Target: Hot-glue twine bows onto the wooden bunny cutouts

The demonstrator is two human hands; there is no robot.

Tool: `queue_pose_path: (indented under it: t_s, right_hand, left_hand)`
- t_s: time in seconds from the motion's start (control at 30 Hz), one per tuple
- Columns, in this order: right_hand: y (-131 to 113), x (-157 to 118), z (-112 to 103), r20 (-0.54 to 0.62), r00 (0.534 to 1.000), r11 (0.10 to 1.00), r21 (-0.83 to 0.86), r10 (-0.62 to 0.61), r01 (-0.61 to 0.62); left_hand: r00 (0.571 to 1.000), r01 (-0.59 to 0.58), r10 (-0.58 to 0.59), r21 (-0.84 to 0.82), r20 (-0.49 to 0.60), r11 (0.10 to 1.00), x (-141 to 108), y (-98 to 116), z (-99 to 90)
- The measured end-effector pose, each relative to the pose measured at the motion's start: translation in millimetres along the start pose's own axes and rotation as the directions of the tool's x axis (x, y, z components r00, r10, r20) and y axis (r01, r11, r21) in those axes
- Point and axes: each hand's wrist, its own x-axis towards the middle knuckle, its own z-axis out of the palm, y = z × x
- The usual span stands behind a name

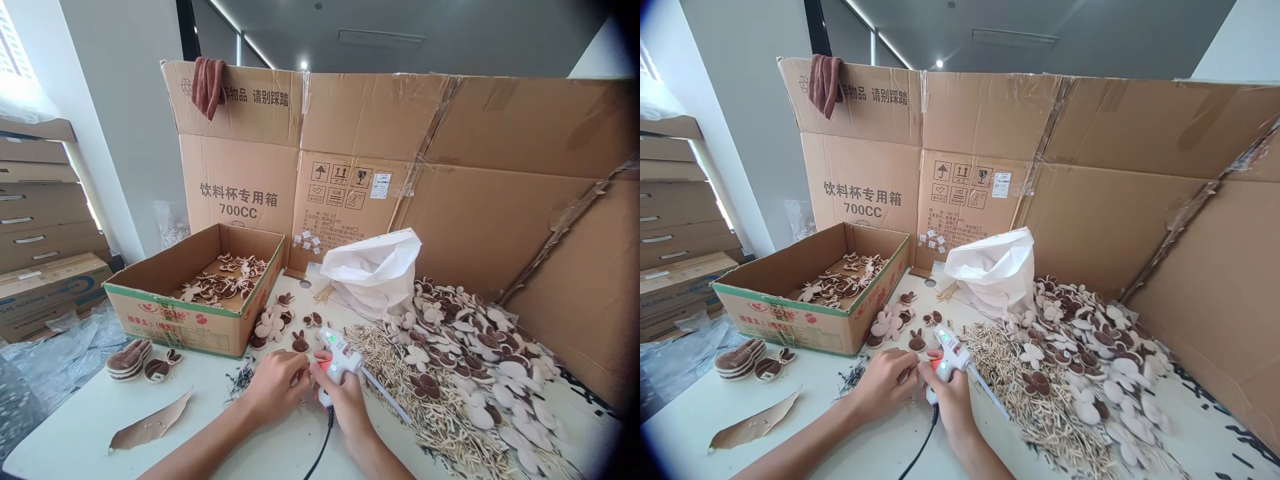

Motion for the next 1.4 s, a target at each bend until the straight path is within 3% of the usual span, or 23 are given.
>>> queue_pose_path:
  t_s: [0.23, 0.5, 0.7, 0.8, 0.9, 1.17, 1.4]
  right_hand:
    - [-1, -3, 0, -0.074, 0.997, 0.999, 0.015, -0.027, 0.029]
    - [2, -4, 2, -0.066, 0.997, 0.999, -0.028, -0.038, 0.036]
    - [-6, -11, 4, -0.07, 0.995, 0.997, -0.019, -0.075, 0.073]
    - [-8, -11, 3, -0.081, 0.994, 0.997, -0.01, -0.072, 0.072]
    - [-4, -6, 1, -0.082, 0.996, 0.999, 0.014, -0.029, 0.03]
    - [-2, 0, -5, -0.054, 0.998, 0.994, 0.108, 0.015, -0.009]
    - [-4, 0, -4, -0.067, 0.998, 0.995, 0.098, 0.009, -0.002]
  left_hand:
    - [0.999, -0.033, 0.032, 0.036, 0.025, 0.999, -1, -1, 2.6]
    - [0.997, -0.022, 0.017, 0.063, 0.072, 0.998, 1, -4, 3.8]
    - [0.983, 0.185, -0.184, 0.074, -0.02, 0.98, 3, -24, -6.7]
    - [0.972, 0.234, -0.231, 0.067, -0.046, 0.97, 4, -29, -9.1]
    - [0.976, 0.205, -0.201, 0.046, -0.084, 0.978, 4, -23, -7.1]
    - [0.985, -0.037, 0.021, -0.09, -0.172, 0.995, -2, -9, -16.5]
    - [0.977, 0.016, -0.031, -0.074, -0.213, 0.997, 0, -10, -14.5]
